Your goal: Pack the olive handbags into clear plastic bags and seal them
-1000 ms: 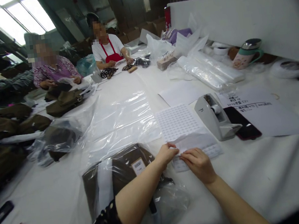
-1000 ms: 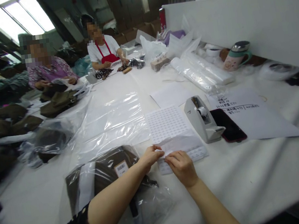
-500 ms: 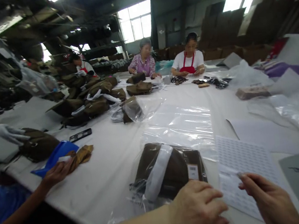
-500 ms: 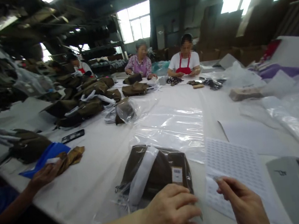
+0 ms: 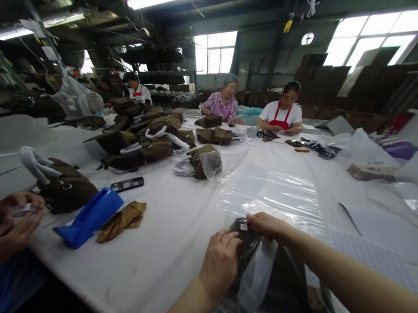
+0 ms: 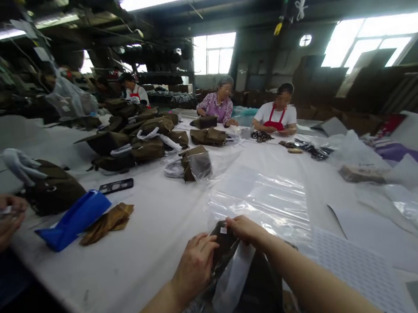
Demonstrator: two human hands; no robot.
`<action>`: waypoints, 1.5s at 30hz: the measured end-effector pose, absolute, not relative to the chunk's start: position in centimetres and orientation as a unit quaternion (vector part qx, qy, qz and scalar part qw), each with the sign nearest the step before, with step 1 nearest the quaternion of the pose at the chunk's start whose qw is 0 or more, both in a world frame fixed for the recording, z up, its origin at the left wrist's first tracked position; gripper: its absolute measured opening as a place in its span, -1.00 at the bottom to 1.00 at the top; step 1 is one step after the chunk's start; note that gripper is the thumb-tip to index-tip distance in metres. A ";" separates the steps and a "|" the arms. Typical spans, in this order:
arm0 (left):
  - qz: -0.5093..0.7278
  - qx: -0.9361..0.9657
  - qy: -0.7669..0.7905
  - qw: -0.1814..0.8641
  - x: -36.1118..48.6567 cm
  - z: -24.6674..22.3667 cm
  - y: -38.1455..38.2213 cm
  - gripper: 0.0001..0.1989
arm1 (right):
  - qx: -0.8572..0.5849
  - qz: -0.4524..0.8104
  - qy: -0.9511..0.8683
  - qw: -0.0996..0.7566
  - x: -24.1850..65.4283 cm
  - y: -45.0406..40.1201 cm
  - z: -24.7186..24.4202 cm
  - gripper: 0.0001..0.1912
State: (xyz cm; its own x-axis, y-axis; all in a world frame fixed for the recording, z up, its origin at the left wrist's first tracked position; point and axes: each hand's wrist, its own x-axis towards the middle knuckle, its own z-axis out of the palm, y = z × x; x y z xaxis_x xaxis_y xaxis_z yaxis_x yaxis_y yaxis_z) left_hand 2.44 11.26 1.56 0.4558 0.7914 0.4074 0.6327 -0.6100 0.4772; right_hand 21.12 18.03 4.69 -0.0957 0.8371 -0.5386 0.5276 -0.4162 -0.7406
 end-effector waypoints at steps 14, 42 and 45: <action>0.203 0.912 0.347 0.080 3.5 -0.8 16.3 -0.66 | -0.701 0.342 -0.624 0.044 21.1 19.1 4.6 -0.48; 0.221 0.932 0.283 0.044 2.4 -2.4 18.2 -0.72 | -0.684 0.417 -0.598 0.018 20.6 20.6 3.5 -0.74; 0.208 0.939 0.271 0.040 2.4 -2.2 18.5 -0.75 | -0.672 0.376 -0.638 -0.001 20.7 20.0 4.2 -0.74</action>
State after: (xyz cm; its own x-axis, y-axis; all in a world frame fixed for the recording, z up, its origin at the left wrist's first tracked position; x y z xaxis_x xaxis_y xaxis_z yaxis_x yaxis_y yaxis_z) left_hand 2.38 18.51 -2.19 0.7663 0.5260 0.3688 0.4930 -0.8496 0.1874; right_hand 20.69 20.02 4.23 -0.0972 0.8563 -0.5073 0.8583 -0.1859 -0.4783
